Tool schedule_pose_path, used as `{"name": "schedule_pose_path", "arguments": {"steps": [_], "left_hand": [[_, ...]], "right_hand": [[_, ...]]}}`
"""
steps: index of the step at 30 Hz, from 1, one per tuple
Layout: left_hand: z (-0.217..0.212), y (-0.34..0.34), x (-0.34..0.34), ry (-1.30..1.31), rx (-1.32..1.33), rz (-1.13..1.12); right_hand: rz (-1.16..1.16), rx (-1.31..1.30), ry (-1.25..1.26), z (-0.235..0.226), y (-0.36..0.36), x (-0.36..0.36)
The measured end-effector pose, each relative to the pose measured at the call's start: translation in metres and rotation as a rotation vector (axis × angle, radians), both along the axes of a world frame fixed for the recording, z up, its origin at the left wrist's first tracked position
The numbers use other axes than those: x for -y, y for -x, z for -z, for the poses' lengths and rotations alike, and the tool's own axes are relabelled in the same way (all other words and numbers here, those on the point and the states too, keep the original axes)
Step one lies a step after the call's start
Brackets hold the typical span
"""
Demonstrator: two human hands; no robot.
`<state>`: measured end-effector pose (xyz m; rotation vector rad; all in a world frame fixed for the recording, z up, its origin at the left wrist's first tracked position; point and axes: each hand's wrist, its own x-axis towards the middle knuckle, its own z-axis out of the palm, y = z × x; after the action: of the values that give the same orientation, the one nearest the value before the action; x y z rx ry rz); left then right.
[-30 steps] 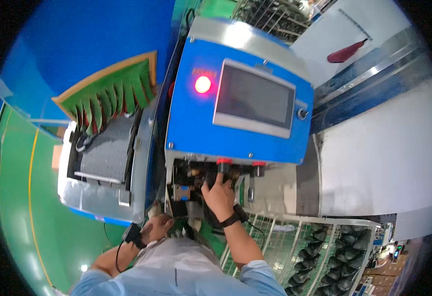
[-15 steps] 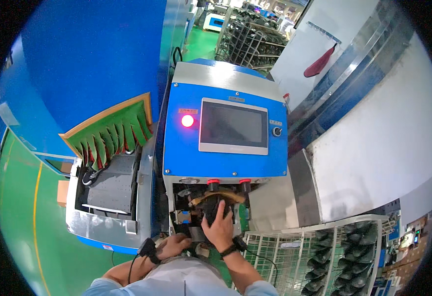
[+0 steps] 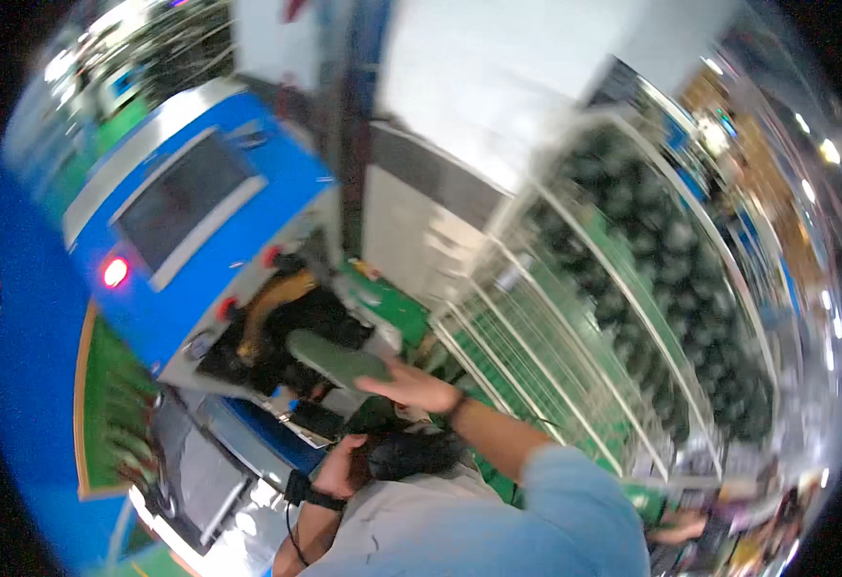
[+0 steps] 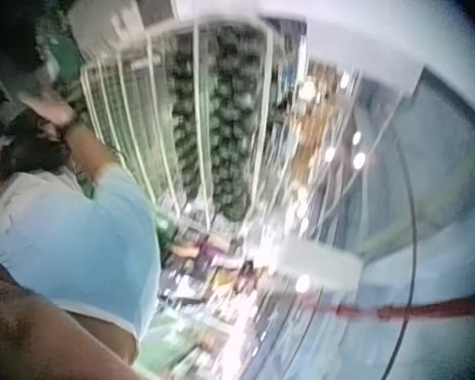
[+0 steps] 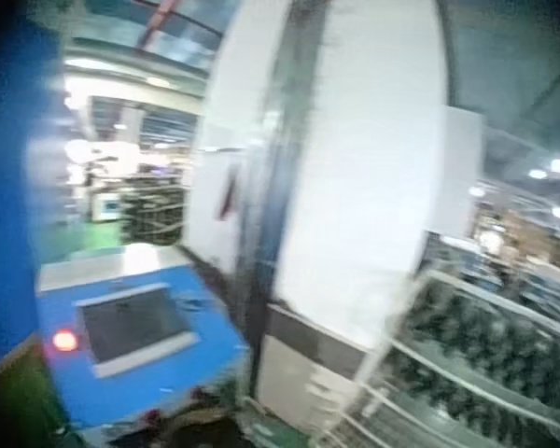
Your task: The person repeatedly picks up black shoes from a wire rack, places them into a blue machine, and removes them after a short cycle. The shoes are then placed on a nearby metal table. This sequence is repeated multiple times with different shoes.
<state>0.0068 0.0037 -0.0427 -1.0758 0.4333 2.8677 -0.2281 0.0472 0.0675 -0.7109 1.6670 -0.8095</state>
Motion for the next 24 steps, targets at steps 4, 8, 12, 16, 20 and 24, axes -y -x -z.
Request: {"name": "schedule_pose_path", "arguments": {"steps": [4, 8, 12, 16, 20, 24], "left_hand": [[0.034, -0.012, -0.015, 0.165, 0.208, -0.045], [0.002, -0.012, -0.003, 0.273, 0.175, -0.075], [-0.004, 0.009, -0.004, 0.398, 0.179, -0.115], [-0.006, 0.039, -0.018, 0.517, 0.201, -0.076], [0.022, 0.062, -0.022, 0.431, 0.106, -0.04], [0.021, 0.051, -0.009, 0.469, 0.201, -0.039]], "right_hand": [[0.217, 0.115, 0.344, 0.072, -0.011, 0.019], [0.255, 0.133, 0.478, 0.07, 0.013, -0.043], [0.724, 0.286, 0.504, 0.028, 0.075, -0.182], [1.359, 0.608, 0.849, 0.035, 0.139, -0.335], [1.57, 1.025, 1.316, 0.041, 0.215, -0.434], [1.556, 1.183, 1.451, 0.096, 0.308, -0.497]]}}
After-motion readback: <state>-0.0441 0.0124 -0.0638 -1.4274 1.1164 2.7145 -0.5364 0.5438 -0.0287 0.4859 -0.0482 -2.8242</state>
